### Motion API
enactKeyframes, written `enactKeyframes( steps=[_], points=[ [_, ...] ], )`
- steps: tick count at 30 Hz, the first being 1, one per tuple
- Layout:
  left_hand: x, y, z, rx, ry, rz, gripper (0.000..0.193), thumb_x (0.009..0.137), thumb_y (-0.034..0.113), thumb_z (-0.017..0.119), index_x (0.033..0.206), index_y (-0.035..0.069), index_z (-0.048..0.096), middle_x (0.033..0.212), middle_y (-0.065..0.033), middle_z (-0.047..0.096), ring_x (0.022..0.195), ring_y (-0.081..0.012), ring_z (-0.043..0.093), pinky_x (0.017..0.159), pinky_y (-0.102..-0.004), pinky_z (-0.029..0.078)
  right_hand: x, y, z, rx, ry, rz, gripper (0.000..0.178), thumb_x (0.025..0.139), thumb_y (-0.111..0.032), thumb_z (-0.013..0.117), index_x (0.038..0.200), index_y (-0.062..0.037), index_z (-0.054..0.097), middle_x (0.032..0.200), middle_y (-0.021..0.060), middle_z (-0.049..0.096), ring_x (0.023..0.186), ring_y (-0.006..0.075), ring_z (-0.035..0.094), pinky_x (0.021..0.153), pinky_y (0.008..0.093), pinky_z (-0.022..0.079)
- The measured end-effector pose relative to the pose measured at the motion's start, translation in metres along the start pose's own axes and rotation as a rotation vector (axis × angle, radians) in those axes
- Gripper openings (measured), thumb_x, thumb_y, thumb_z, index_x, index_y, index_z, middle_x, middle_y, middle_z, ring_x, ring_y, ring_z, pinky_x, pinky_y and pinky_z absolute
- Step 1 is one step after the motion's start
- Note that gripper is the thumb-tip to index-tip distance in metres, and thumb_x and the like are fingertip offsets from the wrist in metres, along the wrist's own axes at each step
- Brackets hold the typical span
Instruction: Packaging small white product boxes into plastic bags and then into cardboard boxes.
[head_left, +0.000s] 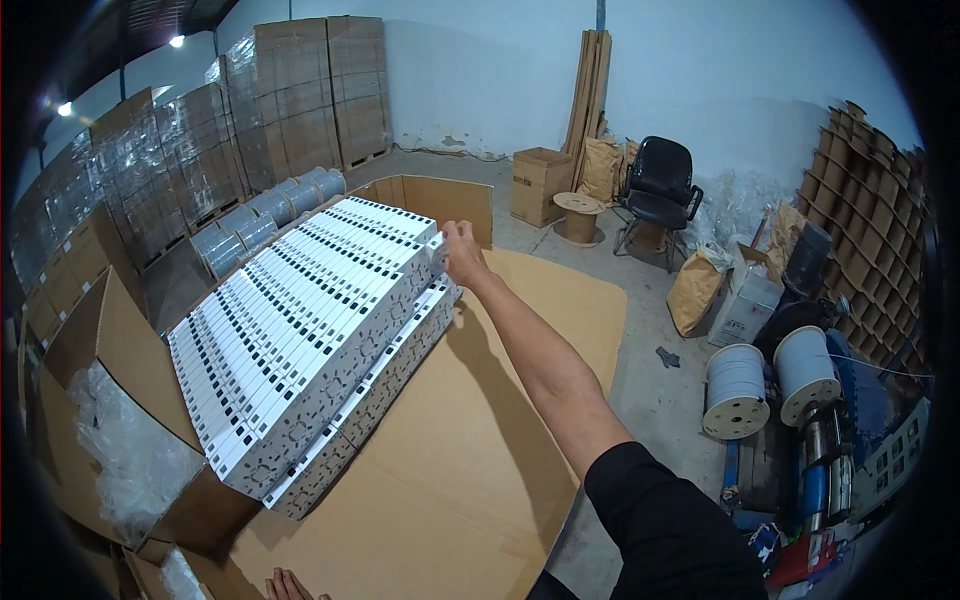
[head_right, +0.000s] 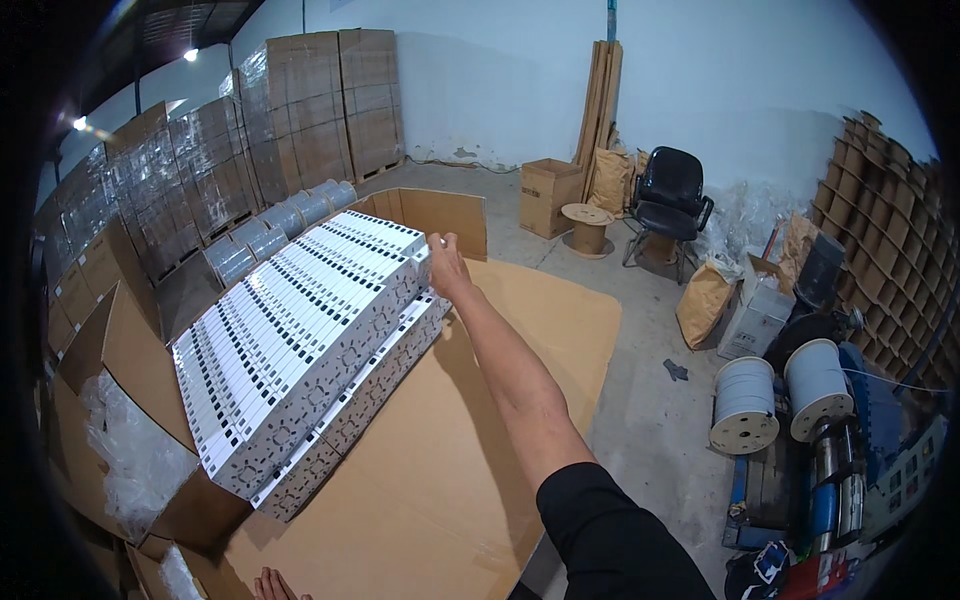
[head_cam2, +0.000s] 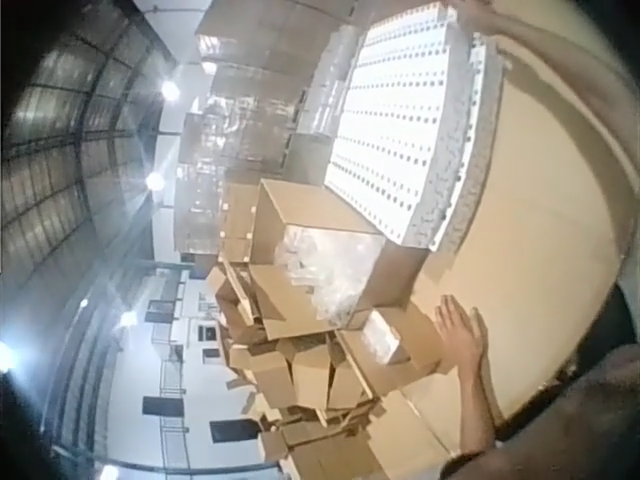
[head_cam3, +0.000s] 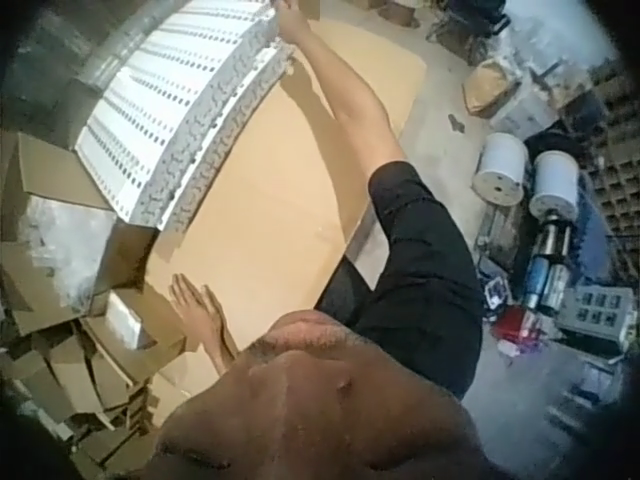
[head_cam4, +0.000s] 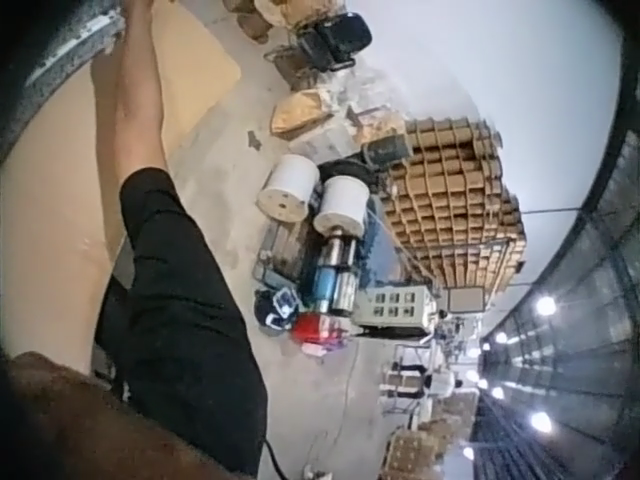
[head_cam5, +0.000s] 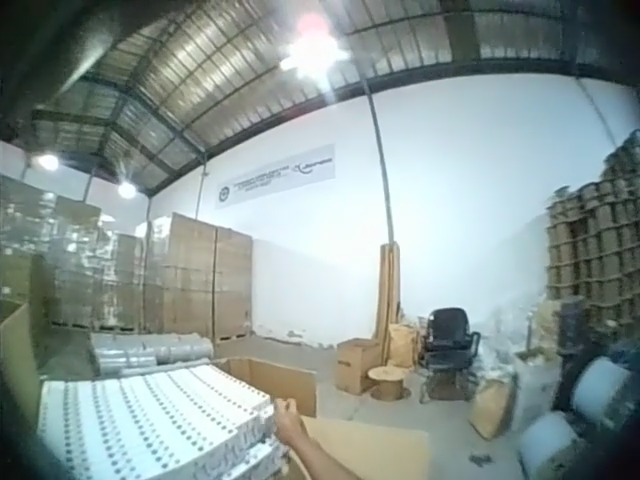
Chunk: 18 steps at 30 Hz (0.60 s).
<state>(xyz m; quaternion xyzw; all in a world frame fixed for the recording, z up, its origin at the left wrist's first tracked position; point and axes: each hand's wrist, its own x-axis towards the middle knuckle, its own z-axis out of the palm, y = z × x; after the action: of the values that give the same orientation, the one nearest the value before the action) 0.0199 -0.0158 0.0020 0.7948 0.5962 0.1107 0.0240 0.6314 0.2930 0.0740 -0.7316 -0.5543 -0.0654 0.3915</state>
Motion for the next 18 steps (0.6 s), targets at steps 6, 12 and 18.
enactKeyframes(
  steps=[6,12,18],
  points=[
    [0.001,-0.001,0.001,-0.002,0.016,0.009,0.067,0.106,0.046,0.042,0.155,0.000,0.035,0.159,-0.0215,0.037,0.147,-0.0435,0.030,0.120,-0.0560,0.023,0.000,0.027,0.008,0.032,0.106,-0.095,0.055,0.073,0.011,0.071,0.121,-0.0116,0.055,0.120,0.0216,0.051,0.113,0.0427,0.054,0.099,0.0452,0.047],
    [-0.002,-0.002,0.005,-0.050,0.014,-0.001,0.068,0.107,0.047,0.039,0.154,-0.002,0.035,0.158,-0.0229,0.037,0.147,-0.0455,0.028,0.120,-0.0568,0.022,-0.006,0.033,-0.008,0.056,0.165,-0.158,0.035,0.079,0.008,0.070,0.108,-0.0105,0.065,0.117,0.0180,0.054,0.110,0.0394,0.057,0.094,0.0433,0.049],
    [-0.004,-0.005,0.004,-0.060,-0.018,-0.021,0.069,0.106,0.044,0.043,0.154,-0.004,0.033,0.160,-0.0242,0.034,0.148,-0.0454,0.026,0.121,-0.0566,0.021,-0.037,0.007,-0.047,-0.025,0.207,-0.214,0.032,0.082,-0.001,0.070,0.111,-0.0127,0.066,0.110,0.0169,0.053,0.101,0.0392,0.061,0.085,0.0470,0.053]
  ],
)
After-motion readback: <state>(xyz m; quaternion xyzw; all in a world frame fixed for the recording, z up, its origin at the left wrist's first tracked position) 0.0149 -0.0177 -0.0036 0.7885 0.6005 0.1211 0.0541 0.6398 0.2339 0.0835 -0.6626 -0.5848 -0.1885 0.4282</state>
